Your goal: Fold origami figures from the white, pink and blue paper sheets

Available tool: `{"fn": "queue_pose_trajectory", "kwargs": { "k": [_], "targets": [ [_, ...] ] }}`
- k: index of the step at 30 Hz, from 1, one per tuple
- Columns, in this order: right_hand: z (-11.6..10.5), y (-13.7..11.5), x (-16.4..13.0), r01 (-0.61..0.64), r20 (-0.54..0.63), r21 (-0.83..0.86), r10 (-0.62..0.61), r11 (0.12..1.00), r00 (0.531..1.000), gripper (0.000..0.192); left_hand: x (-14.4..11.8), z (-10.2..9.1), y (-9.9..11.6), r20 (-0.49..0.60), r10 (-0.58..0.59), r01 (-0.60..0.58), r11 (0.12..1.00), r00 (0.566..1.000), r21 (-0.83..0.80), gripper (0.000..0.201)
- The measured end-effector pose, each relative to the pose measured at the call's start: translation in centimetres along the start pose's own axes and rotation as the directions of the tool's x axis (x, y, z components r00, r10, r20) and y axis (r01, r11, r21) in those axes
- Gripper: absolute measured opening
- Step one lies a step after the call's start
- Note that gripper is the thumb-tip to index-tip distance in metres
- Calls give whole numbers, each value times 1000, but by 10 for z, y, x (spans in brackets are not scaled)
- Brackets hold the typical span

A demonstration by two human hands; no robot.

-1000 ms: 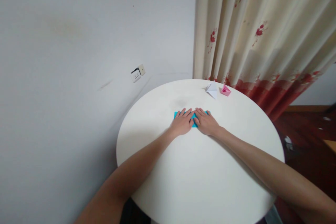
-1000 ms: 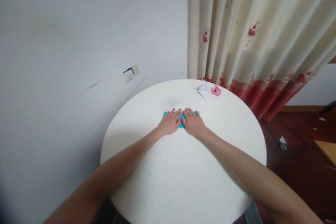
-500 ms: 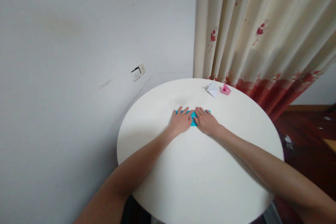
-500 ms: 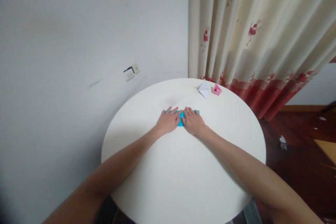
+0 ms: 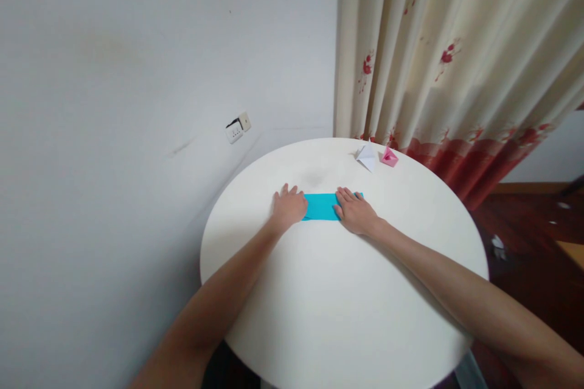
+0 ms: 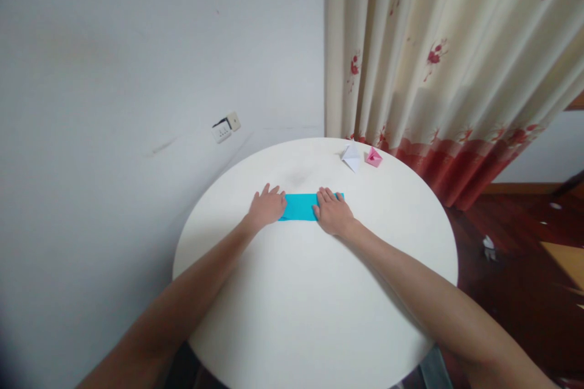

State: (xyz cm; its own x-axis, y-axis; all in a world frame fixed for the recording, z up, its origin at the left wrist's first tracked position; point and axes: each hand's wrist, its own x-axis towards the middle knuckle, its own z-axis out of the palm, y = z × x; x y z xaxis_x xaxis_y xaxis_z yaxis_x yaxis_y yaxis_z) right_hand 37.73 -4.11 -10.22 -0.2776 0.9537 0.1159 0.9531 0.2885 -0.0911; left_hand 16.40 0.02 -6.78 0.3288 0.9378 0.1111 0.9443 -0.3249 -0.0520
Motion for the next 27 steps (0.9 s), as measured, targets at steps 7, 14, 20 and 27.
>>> {"fn": "queue_pose_trajectory", "kwargs": {
  "k": [7,14,20,27],
  "targets": [
    [1,0,1,-3,2,2,3,1000,1000,62,6,2,3,-106,-89,87,996,990,-21,45],
    [1,-1,0,8,-24,-5,-8,1000,1000,59,-4,16,48,-100,334,-344,934,937,-97,50],
    [2,-1,0,15,-21,-9,-15,1000,1000,57,-6,29,59,-41,350,-351,918,936,-184,54],
    [-1,0,-1,16,6,0,-16,1000,1000,57,-1,35,48,-45,297,-301,941,954,-154,55]
  ]
}}
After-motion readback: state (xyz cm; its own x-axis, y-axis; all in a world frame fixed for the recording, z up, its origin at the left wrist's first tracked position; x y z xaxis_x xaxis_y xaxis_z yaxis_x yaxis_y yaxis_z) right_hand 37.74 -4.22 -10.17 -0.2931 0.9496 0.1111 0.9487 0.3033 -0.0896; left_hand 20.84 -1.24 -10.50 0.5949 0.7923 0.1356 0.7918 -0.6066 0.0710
